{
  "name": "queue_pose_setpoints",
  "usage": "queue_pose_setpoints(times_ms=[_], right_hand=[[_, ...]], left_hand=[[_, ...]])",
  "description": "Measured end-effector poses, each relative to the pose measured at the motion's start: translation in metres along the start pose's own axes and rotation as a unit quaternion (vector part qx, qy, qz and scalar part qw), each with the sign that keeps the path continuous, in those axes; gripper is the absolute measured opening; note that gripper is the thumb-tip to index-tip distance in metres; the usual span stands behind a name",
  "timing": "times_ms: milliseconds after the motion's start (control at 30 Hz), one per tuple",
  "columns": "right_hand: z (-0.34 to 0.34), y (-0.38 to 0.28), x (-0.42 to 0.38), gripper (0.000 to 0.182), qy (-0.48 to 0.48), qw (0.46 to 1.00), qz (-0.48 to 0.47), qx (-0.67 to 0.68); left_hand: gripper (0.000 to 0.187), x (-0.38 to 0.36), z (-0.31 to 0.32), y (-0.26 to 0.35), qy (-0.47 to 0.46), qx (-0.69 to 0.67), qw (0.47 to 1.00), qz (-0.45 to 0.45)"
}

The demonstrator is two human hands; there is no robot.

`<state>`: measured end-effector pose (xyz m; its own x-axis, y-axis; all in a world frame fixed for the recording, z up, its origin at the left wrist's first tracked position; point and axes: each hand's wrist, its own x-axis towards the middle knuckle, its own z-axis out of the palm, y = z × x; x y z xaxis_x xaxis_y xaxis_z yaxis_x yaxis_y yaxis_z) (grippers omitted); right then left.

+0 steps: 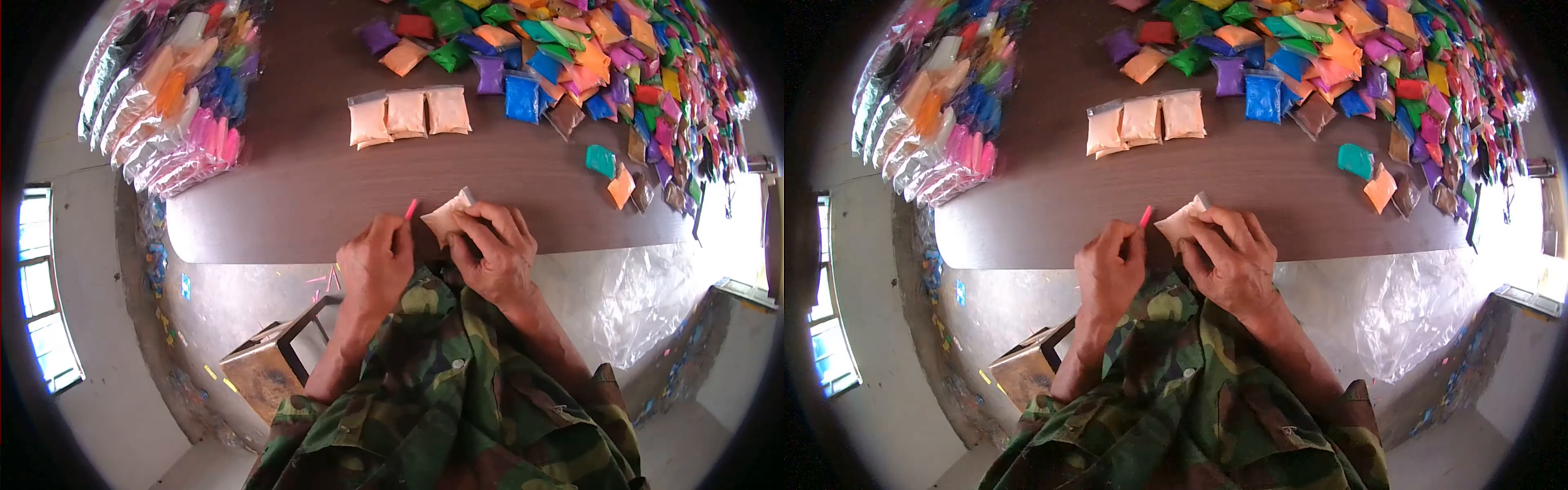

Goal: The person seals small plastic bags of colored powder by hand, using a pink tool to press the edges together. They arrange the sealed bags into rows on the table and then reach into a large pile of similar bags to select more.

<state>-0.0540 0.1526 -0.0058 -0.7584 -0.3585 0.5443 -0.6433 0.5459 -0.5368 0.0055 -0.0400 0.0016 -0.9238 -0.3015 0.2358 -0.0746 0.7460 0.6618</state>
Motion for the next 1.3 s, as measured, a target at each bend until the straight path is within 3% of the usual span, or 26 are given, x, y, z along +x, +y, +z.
queue_pose_setpoints(times_ms=[167, 267, 367, 500, 700, 967, 1133, 1233, 1300], right_hand=[[0.0, 0.0, -0.002, 0.03, 0.0, 1.0, 0.002, -0.01], [0.002, 0.002, -0.002, 0.03, 0.007, 1.0, -0.008, -0.01], [0.002, 0.002, -0.004, 0.03, 0.006, 1.0, -0.007, -0.011], [-0.005, -0.001, -0.001, 0.035, -0.023, 1.0, -0.007, -0.001], [-0.013, -0.001, 0.006, 0.044, -0.079, 0.997, -0.007, -0.01], [-0.014, -0.002, 0.011, 0.036, -0.05, 0.999, -0.017, -0.015], [-0.012, 0.001, 0.002, 0.032, -0.045, 0.999, -0.002, 0.014], [-0.012, 0.003, 0.0, 0.027, -0.027, 0.999, 0.018, 0.041], [-0.011, 0.002, 0.003, 0.024, 0.002, 0.995, 0.047, 0.087]], left_hand=[[0.008, -0.008, -0.006, 0.011, -0.033, -0.113, 0.993, -0.025], [0.007, -0.014, 0.002, 0.014, -0.032, -0.096, 0.994, 0.035], [0.007, -0.013, -0.002, -0.003, 0.003, 0.009, 0.999, 0.033], [0.009, -0.006, -0.015, -0.014, 0.002, -0.039, 0.998, -0.05], [0.01, -0.014, -0.017, -0.006, -0.007, -0.138, 0.988, -0.064], [0.01, -0.018, -0.009, 0.02, 0.009, -0.2, 0.979, -0.036], [0.006, 0.001, 0.011, 0.008, 0.039, -0.124, 0.991, 0.023], [0.005, 0.014, 0.005, -0.004, 0.052, -0.128, 0.989, -0.048], [0.006, 0.016, 0.0, -0.005, 0.047, -0.159, 0.985, -0.038]])
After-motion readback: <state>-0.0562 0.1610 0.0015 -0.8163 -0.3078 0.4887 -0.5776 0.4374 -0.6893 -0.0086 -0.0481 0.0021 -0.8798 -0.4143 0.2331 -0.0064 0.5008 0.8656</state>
